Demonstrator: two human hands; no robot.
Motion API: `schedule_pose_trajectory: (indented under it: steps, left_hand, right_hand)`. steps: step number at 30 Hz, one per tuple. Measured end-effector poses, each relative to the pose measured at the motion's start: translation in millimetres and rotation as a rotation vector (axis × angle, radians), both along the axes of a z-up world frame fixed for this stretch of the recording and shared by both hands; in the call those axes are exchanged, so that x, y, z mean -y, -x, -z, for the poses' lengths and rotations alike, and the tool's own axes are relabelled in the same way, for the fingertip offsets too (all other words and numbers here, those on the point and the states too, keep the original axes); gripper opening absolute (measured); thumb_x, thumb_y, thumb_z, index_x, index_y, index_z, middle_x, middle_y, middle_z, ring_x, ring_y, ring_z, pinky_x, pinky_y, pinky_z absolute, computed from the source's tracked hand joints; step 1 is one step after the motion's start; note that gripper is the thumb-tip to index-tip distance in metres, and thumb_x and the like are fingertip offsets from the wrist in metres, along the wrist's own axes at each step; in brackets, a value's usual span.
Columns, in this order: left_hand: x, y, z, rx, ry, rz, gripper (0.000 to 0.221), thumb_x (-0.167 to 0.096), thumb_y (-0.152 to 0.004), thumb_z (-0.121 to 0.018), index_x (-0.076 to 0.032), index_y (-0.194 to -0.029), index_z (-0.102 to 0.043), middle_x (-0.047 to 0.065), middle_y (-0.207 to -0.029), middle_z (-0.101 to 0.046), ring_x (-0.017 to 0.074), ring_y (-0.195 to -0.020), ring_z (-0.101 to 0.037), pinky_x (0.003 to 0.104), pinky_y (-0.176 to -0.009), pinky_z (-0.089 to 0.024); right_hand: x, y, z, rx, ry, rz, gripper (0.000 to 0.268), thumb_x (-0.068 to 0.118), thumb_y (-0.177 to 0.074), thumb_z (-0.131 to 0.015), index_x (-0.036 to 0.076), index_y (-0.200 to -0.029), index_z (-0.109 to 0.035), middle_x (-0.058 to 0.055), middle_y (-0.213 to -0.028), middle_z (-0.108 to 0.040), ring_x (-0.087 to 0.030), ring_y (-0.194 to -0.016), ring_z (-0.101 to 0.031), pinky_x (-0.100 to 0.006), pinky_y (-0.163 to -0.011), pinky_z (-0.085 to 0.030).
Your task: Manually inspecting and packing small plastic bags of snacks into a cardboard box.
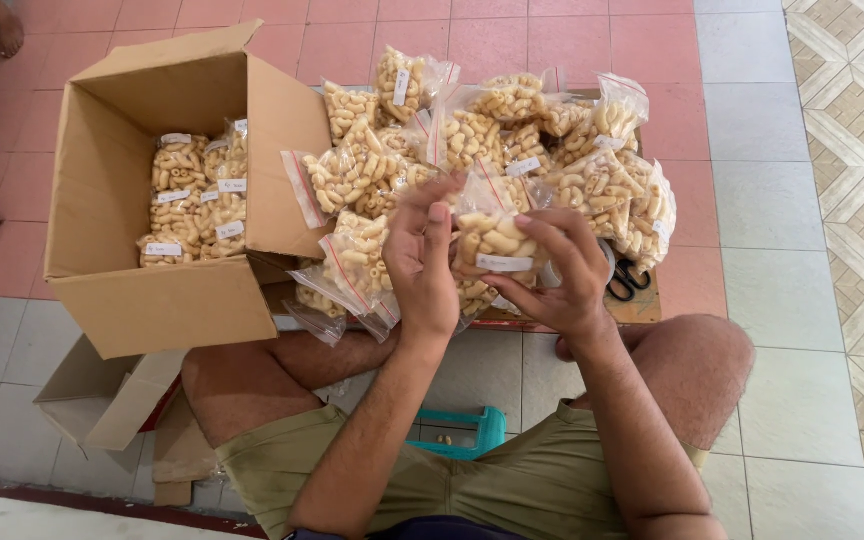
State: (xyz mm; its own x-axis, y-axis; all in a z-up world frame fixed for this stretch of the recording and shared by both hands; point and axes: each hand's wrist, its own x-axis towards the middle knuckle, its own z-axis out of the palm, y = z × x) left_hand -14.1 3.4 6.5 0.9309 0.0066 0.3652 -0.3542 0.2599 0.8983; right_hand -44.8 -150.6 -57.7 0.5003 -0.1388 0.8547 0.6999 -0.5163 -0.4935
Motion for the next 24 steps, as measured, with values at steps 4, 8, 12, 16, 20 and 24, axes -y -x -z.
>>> schedule_pose_trajectory:
  steps: [4,8,12,16,20,24]
  left_hand:
    - [-5,-4,-3,0.071,-0.02,-0.001,0.043,-0.045,-0.111,-0.058,-0.01,-0.133,-0.046,0.021,-0.149,-0.053,0.0269,-0.129,-0.057,0.039,-0.108,-0.052]
    - [-7,-9,-8,0.41,-0.32,-0.021,0.055,-0.054,-0.107,-0.057,-0.012,-0.141,-0.061,0.016,-0.153,-0.054,0.0302,-0.134,-0.053,0.05,-0.116,-0.045]
    - [-10,-16,7,0.523,-0.304,0.088,0.032,-0.035,-0.099,-0.069,-0.01,-0.116,-0.079,0.002,-0.116,-0.08,0.0239,-0.111,-0.077,0.037,-0.104,-0.059]
    - [-12,-16,22,0.571,-0.391,-0.071,0.033,-0.038,-0.096,-0.07,-0.013,-0.115,-0.079,0.0,-0.102,-0.077,0.0206,-0.085,-0.07,0.036,-0.085,-0.058]
    - [-25,-14,28,0.444,-0.438,0.14,0.056,-0.054,-0.096,-0.071,-0.011,-0.131,-0.073,0.007,-0.105,-0.066,0.0227,-0.096,-0.063,0.039,-0.09,-0.055]
    - [-45,-10,4,0.406,-0.442,0.364,0.062,-0.051,-0.091,-0.084,-0.012,-0.136,-0.066,0.017,-0.155,-0.06,0.0396,-0.143,-0.061,0.055,-0.122,-0.047]
  right_hand:
    - [0,-4,10,0.061,-0.033,-0.009,0.067,0.029,-0.083,-0.097,-0.01,-0.13,-0.068,-0.026,-0.11,-0.067,-0.042,-0.098,-0.07,-0.056,-0.09,-0.056]
    - [-4,-6,16,0.122,-0.07,-0.05,0.072,0.041,-0.087,-0.092,-0.014,-0.126,-0.066,-0.027,-0.108,-0.067,-0.042,-0.099,-0.07,-0.052,-0.087,-0.057]
    - [1,-11,25,0.204,-0.048,0.004,0.076,0.043,-0.088,-0.091,-0.017,-0.124,-0.062,-0.03,-0.105,-0.066,-0.045,-0.095,-0.069,-0.052,-0.085,-0.056]
    - [-1,-11,19,0.221,-0.055,-0.007,0.078,0.04,-0.089,-0.092,-0.018,-0.126,-0.055,-0.03,-0.108,-0.063,-0.046,-0.1,-0.067,-0.051,-0.089,-0.056]
    - [-5,-8,14,0.22,-0.028,0.033,0.077,0.046,-0.093,-0.087,-0.017,-0.124,-0.055,-0.028,-0.109,-0.06,-0.042,-0.101,-0.065,-0.048,-0.09,-0.054]
    - [-10,-7,15,0.172,0.0,0.033,0.079,0.052,-0.094,-0.083,-0.015,-0.126,-0.055,-0.027,-0.108,-0.06,-0.04,-0.1,-0.064,-0.046,-0.089,-0.054]
